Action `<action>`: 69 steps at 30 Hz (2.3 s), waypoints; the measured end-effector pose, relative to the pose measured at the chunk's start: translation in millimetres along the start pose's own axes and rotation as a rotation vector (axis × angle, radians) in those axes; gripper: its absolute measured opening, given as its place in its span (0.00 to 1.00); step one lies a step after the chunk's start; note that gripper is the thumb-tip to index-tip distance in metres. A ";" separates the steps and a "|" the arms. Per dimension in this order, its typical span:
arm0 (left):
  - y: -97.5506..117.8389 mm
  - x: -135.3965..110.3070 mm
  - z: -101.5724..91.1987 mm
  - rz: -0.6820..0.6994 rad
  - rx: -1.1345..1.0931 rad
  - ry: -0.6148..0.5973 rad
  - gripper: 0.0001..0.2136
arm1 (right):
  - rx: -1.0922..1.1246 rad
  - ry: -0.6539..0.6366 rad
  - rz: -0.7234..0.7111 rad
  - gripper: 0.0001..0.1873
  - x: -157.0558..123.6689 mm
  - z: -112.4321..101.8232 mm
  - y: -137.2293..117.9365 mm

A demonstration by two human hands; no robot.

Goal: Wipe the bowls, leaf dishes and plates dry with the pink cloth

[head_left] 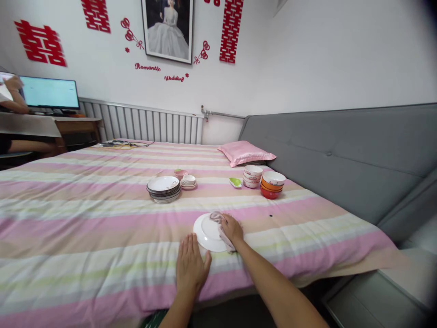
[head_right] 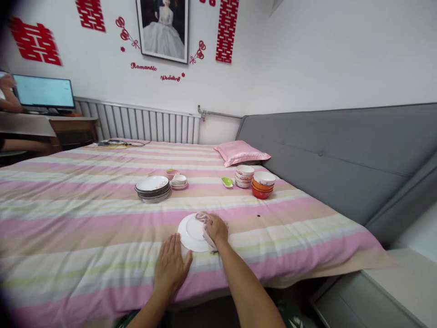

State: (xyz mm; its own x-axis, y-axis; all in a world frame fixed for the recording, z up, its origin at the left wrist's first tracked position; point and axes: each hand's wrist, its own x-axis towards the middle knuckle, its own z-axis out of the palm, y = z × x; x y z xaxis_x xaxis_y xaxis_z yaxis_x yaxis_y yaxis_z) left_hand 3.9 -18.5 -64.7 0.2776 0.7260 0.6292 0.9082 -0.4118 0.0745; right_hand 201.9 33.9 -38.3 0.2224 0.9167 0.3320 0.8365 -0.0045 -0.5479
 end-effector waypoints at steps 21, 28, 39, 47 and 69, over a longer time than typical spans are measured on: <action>2.6 2.2 -2.0 0.016 -0.024 0.009 0.30 | -0.104 0.046 -0.021 0.21 -16.2 -4.1 -8.8; 3.4 3.3 -2.7 0.007 -0.020 -0.018 0.31 | -0.125 0.048 -0.012 0.21 -19.3 -7.2 -12.2; 7.9 4.5 -6.5 0.018 0.046 -0.062 0.31 | -0.100 0.042 0.016 0.22 -20.9 -9.5 -10.7; 6.9 4.0 -8.4 0.019 0.063 -0.040 0.30 | -0.106 0.038 0.018 0.22 -21.5 -9.4 -12.6; 7.3 1.7 -8.8 0.005 0.035 -0.036 0.29 | -0.112 0.036 -0.006 0.24 -28.5 -6.3 -12.1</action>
State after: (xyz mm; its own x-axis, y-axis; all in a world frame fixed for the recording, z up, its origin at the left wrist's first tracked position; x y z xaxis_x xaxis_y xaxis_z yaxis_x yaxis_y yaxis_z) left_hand 8.3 -25.1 -56.3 0.2923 0.7436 0.6014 0.9171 -0.3963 0.0443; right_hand 188.6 5.3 -36.3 0.2329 0.9019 0.3636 0.8883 -0.0451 -0.4571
